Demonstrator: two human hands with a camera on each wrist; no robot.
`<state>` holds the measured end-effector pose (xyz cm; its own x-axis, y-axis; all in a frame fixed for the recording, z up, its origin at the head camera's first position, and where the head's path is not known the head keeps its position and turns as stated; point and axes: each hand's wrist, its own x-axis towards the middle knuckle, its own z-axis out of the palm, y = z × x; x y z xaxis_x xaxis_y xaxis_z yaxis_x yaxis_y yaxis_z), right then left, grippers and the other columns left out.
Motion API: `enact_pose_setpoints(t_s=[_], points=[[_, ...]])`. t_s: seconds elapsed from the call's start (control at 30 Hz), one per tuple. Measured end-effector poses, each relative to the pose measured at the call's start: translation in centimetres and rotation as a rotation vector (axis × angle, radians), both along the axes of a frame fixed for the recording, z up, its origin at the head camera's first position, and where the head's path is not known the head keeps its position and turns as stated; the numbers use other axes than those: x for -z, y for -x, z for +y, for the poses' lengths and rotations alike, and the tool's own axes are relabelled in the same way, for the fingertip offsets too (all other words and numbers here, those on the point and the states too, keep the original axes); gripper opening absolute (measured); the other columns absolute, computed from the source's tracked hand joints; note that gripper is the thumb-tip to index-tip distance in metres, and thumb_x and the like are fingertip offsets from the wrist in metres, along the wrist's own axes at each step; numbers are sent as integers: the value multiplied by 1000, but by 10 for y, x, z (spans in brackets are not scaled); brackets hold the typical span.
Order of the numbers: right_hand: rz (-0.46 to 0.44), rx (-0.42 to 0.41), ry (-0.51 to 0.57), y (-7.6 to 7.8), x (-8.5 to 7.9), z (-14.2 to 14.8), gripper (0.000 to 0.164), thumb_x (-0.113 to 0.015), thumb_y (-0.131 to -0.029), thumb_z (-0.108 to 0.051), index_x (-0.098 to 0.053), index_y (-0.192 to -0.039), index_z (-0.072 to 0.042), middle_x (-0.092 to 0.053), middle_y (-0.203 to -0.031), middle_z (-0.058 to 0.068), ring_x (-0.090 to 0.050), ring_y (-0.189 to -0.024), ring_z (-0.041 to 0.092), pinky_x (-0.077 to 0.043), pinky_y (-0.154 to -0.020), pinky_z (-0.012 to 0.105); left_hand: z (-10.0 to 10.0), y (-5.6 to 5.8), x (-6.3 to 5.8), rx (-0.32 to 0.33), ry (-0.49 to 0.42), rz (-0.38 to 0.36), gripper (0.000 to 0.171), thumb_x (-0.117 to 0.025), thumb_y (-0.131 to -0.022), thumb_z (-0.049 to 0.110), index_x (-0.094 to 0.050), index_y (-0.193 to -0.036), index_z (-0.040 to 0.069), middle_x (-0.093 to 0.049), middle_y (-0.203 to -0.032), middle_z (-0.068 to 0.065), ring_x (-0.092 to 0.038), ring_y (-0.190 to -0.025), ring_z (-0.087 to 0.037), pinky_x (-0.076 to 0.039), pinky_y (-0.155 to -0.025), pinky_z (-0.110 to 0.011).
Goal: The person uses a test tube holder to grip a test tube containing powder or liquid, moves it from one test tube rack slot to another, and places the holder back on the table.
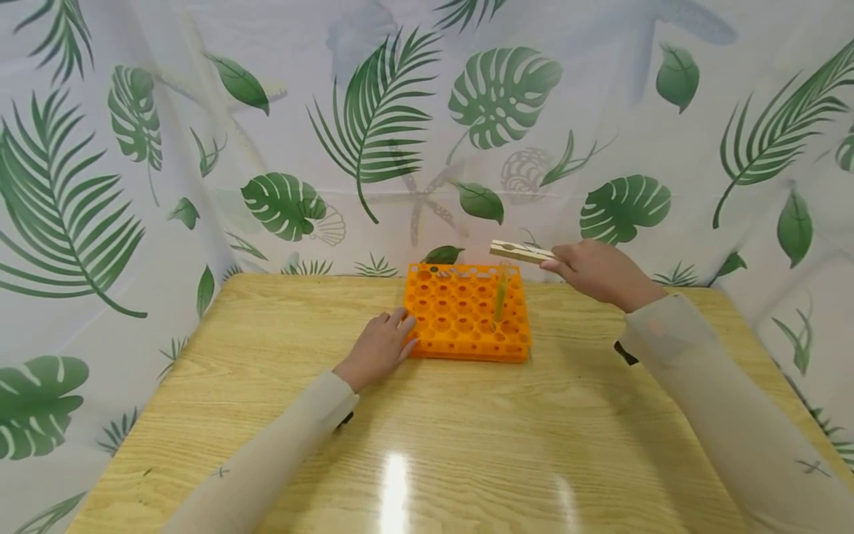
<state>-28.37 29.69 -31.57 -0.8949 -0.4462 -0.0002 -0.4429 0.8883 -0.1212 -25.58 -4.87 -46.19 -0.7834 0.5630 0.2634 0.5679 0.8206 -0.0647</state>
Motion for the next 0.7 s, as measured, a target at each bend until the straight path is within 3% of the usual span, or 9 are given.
enact_pose_setpoints(t_s=[0.47, 0.7], points=[[9, -23, 12, 1, 1, 6, 34, -40, -100, -39, -56, -90, -11, -43, -62, 1, -36, -52, 13, -32, -55, 29, -1, 1, 3, 11, -7, 48, 26, -51, -96, 36, -48, -110, 14, -49, -106, -4, -53, -78, -21, -49, -74, -33], [51, -22, 35, -3, 0, 7, 32, -43, -100, -37, -52, -82, -11, -40, -60, 1, -35, -51, 12, -31, -54, 28, -1, 1, 2, 12, -4, 44, 26, -51, -96, 35, -49, -110, 13, -49, -106, -4, -53, -78, -21, -50, -74, -33]])
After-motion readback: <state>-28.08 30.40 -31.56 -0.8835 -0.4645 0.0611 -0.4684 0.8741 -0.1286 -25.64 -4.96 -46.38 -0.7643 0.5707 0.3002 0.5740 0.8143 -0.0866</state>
